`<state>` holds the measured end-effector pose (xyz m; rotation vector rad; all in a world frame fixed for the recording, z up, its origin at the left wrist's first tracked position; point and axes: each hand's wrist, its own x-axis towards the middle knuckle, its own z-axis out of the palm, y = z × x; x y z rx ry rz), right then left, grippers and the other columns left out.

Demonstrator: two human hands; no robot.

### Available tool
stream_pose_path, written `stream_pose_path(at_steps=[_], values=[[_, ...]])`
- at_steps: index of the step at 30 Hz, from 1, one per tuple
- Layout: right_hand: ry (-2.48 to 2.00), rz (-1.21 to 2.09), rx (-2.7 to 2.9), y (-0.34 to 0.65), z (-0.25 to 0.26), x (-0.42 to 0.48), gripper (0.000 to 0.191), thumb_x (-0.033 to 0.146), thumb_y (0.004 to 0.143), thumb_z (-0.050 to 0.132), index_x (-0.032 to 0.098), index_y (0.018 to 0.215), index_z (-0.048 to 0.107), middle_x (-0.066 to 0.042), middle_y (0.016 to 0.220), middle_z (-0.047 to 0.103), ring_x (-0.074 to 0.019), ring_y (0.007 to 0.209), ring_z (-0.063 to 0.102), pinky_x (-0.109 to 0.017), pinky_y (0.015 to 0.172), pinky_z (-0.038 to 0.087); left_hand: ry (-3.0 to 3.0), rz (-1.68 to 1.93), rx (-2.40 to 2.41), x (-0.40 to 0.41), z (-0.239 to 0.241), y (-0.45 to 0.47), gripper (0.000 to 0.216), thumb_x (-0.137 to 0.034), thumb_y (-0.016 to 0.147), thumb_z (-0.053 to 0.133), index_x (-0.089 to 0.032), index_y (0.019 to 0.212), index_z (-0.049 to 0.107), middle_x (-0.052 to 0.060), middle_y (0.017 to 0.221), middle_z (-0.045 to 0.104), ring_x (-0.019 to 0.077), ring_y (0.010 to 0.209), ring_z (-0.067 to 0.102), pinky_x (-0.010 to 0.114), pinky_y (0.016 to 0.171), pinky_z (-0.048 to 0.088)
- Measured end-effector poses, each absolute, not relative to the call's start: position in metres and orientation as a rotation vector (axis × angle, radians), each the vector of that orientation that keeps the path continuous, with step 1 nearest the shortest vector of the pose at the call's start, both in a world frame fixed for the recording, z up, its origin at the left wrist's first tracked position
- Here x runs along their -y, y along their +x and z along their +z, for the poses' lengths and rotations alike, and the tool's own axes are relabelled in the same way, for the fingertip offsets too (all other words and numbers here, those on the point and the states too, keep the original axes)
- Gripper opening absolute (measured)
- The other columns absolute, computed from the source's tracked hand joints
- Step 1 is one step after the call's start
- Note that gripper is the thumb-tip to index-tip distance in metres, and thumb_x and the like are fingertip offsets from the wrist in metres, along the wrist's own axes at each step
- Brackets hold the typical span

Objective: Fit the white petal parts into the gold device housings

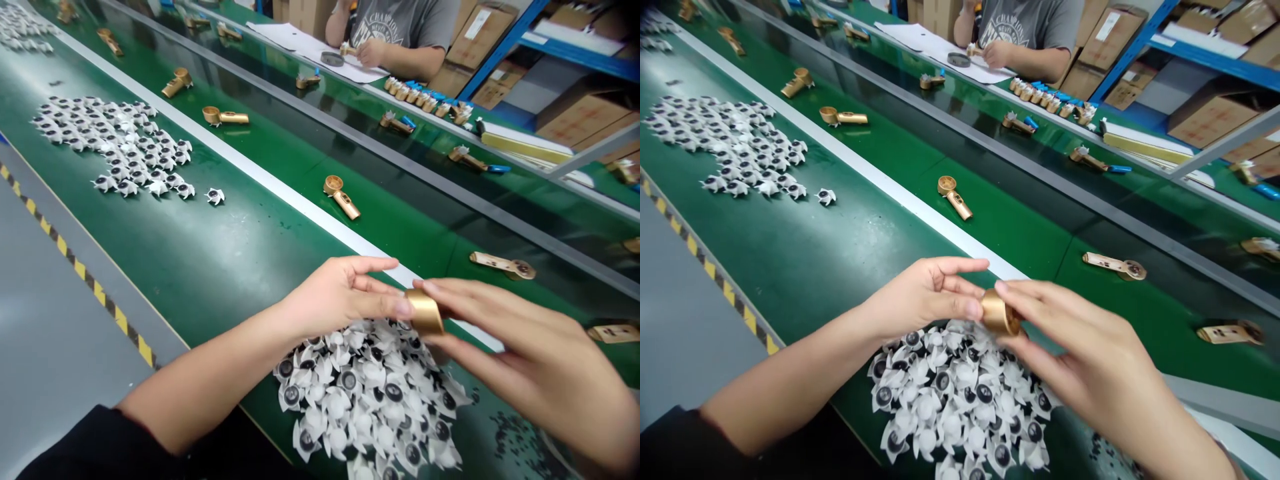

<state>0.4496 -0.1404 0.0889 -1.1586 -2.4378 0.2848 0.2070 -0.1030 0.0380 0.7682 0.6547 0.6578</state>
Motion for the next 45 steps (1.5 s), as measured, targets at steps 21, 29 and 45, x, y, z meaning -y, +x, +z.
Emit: stream_pose_path(at_steps=[21,29,45], values=[[-1.968,-0.026,2.032,0.534,-0.002,0.283,0.013,0.019,0.098,0.055,0.013,0.098,0.067,-0.011,0.094,0.069,-0.0224,0.085,0.066,-0.038,0.08,0.057,2.205,0.012,-1.052,0.064,0.009,0.203,0.048,-0.056,0.087,0.062,-0.029,0.126,0.068,0.009,0.13,0.058,0.0239,0.094,0.064,0.036,0.079,0.055],[-1.932,-0.134,2.141,0.517,-0.017,0.294,0.015,0.013,0.097,0.057,0.008,0.102,0.071,-0.014,0.099,0.07,-0.0256,0.091,0.065,-0.042,0.084,0.056,2.193,0.093,-1.222,0.062,0.003,0.208,0.04,-0.058,0.081,0.068,-0.033,0.111,0.074,0.006,0.124,0.064,0.0267,0.098,0.06,0.032,0.064,0.048],[-1.836,0.359,1.924,0.497,0.042,0.234,0.014,0.012,0.092,0.049,0.022,0.083,0.047,-0.001,0.076,0.053,-0.0137,0.062,0.051,-0.027,0.056,0.044,1.666,0.545,-1.131,0.09,0.04,0.243,0.03,-0.036,0.085,0.073,-0.019,0.109,0.066,0.008,0.104,0.075,0.02,0.088,0.071,0.032,0.082,0.06]])
